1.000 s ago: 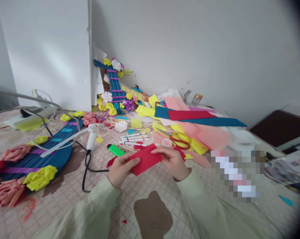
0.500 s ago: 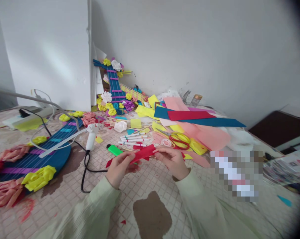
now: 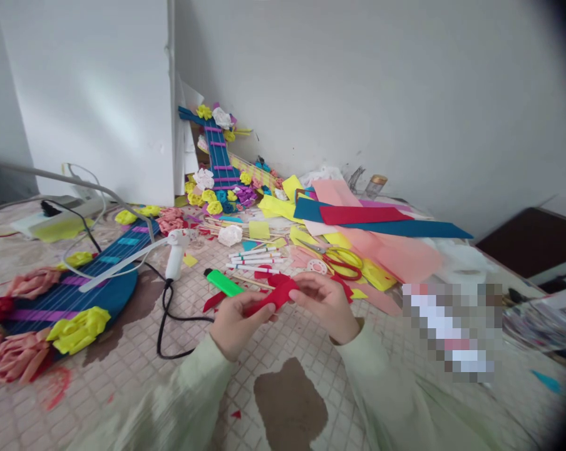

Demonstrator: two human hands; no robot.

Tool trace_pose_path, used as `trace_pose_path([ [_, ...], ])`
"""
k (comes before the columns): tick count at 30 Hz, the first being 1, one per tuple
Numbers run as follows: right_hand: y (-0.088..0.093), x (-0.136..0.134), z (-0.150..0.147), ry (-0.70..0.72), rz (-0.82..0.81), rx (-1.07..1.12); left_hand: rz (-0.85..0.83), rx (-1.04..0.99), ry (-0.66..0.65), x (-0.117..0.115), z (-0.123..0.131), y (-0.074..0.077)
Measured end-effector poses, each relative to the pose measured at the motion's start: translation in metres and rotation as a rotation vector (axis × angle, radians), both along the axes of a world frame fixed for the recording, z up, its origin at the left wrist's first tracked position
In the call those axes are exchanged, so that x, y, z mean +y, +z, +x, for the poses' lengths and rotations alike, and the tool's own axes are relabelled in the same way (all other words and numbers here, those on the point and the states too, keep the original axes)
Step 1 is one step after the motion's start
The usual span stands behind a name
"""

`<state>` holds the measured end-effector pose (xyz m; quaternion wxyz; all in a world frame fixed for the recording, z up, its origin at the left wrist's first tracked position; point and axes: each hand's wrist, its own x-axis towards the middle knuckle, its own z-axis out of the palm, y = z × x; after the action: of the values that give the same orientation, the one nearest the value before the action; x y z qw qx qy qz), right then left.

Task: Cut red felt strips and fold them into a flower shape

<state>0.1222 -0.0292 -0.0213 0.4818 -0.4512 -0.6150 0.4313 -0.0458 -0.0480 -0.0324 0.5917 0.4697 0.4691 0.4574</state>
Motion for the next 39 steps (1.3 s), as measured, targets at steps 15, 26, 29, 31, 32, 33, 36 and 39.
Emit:
trace_pose_path([
  [15, 0.000, -0.004, -0.004, 0.064, -0.033, -0.023, -0.052, -0.020, -0.034, -0.004, 0.005, 0.001],
  [26, 0.000, -0.005, -0.005, 0.046, -0.014, 0.003, -0.108, -0.024, -0.177, -0.007, 0.007, 0.003],
  [29, -0.001, -0.005, -0.005, 0.037, -0.022, 0.022, -0.120, -0.010, -0.183, -0.008, 0.008, 0.003],
  [31, -0.002, -0.004, -0.005, 0.023, -0.026, 0.034, -0.110, 0.012, -0.193, -0.008, 0.009, 0.003],
  [32, -0.003, -0.004, -0.005, 0.017, -0.028, 0.038, -0.106, 0.023, -0.203, -0.008, 0.009, 0.003],
  [33, -0.003, -0.004, -0.005, 0.012, -0.029, 0.040, -0.105, 0.029, -0.214, -0.009, 0.009, 0.002],
  [36, -0.004, -0.003, -0.005, 0.008, -0.035, 0.041, -0.121, 0.030, -0.230, -0.009, 0.010, 0.001],
  [39, -0.004, -0.003, -0.005, 0.000, -0.036, 0.036, -0.128, 0.042, -0.230, -0.010, 0.010, 0.002],
])
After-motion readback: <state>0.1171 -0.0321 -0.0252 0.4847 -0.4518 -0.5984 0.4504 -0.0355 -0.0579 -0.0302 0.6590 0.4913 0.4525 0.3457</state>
